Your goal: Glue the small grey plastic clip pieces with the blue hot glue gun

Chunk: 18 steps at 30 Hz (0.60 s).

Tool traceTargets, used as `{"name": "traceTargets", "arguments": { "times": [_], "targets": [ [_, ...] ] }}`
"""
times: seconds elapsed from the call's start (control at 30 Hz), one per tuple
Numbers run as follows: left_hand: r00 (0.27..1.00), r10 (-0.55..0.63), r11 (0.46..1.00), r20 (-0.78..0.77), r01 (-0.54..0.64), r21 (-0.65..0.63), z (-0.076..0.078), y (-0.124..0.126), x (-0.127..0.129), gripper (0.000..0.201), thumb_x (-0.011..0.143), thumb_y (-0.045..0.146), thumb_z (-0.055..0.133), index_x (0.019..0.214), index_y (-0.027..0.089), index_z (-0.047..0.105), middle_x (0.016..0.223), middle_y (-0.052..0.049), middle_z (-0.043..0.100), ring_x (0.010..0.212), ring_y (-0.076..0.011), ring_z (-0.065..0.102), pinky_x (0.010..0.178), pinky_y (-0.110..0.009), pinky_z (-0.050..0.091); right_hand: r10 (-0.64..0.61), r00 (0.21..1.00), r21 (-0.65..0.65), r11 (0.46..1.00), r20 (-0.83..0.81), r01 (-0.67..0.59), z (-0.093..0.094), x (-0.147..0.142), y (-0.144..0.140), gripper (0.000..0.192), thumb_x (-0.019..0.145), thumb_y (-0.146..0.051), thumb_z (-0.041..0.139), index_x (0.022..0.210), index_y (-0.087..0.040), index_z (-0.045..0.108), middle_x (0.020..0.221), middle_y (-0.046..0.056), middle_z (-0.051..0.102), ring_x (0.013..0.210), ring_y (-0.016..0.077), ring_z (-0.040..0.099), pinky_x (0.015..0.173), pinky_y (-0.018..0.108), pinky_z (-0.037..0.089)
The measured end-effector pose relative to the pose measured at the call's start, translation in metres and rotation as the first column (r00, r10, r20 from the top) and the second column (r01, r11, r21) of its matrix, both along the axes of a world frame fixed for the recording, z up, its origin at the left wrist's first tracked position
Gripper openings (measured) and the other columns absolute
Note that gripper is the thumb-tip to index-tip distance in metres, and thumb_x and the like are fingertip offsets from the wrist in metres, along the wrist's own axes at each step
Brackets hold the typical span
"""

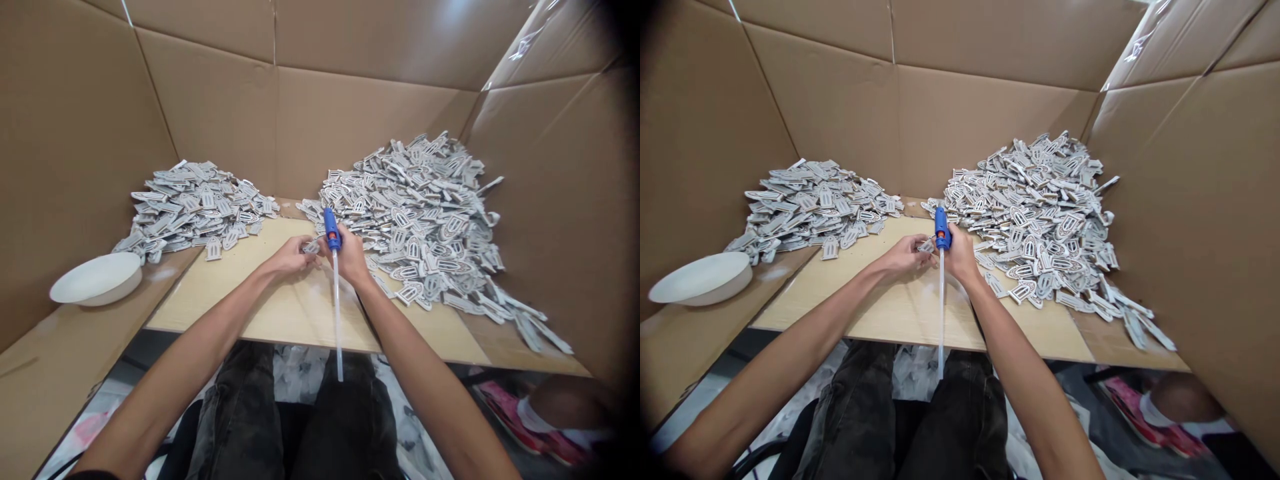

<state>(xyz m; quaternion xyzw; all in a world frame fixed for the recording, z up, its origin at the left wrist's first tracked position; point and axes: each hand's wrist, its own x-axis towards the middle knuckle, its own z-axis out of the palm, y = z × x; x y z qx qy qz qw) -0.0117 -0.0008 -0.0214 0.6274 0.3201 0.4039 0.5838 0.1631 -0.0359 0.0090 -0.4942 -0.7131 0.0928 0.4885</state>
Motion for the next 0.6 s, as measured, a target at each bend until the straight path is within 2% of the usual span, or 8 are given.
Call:
{"name": "traceTargets", "arguments": {
  "times": [0.13, 0.33, 0.47, 0.6],
  "targets": [
    [1.000, 0.019, 1.000, 0.010, -0.019, -0.001, 0.001, -0.002, 0.004, 0.025, 0.089, 0.024, 0.079, 0.109, 0.014, 0.066, 0.080, -0.010, 0.076, 0.055, -0.0127, 0.063, 0.052, -0.021, 0.043, -0.027, 1.000, 0.017, 0.999, 0.010, 0.027, -0.003, -0.001, 0.001, 0.020, 0.084, -0.039, 0.063, 0.081, -0.026, 0.049, 0.073, 0.000, 0.065, 0.064, 0.0175, 0.053, 0.067, 0.030, 0.041],
    [0.999, 0.043, 0.999, 0.014, -0.044, 0.006, 0.006, -0.005, 0.006, 0.028, 0.087, 0.030, 0.085, 0.098, 0.015, 0.064, 0.073, -0.005, 0.071, 0.051, -0.0115, 0.060, 0.050, -0.021, 0.041, -0.035, 0.999, 0.004, 0.999, 0.030, 0.035, -0.007, -0.002, 0.003, 0.022, 0.079, -0.037, 0.066, 0.080, -0.026, 0.047, 0.072, -0.001, 0.060, 0.065, 0.0173, 0.044, 0.065, 0.030, 0.038],
    [0.998, 0.061, 0.997, 0.028, -0.062, 0.048, 0.001, -0.001, 0.008, 0.029, 0.091, 0.036, 0.083, 0.093, 0.018, 0.060, 0.064, 0.000, 0.064, 0.051, -0.0111, 0.056, 0.050, -0.021, 0.038, -0.039, 0.998, 0.039, 0.999, 0.055, 0.037, -0.006, -0.007, -0.001, 0.015, 0.079, -0.028, 0.062, 0.082, -0.026, 0.047, 0.080, 0.001, 0.060, 0.072, 0.0196, 0.047, 0.069, 0.031, 0.040],
    [0.992, 0.087, 0.995, 0.087, -0.091, 0.046, -0.005, 0.003, 0.011, 0.031, 0.092, 0.037, 0.081, 0.092, 0.021, 0.054, 0.063, 0.004, 0.061, 0.050, -0.0098, 0.054, 0.050, -0.020, 0.036, -0.085, 0.996, 0.127, 0.989, 0.033, 0.080, -0.003, -0.013, -0.004, 0.019, 0.080, -0.026, 0.062, 0.081, -0.026, 0.043, 0.091, 0.005, 0.059, 0.079, 0.0214, 0.050, 0.074, 0.033, 0.042]
  ]
}}
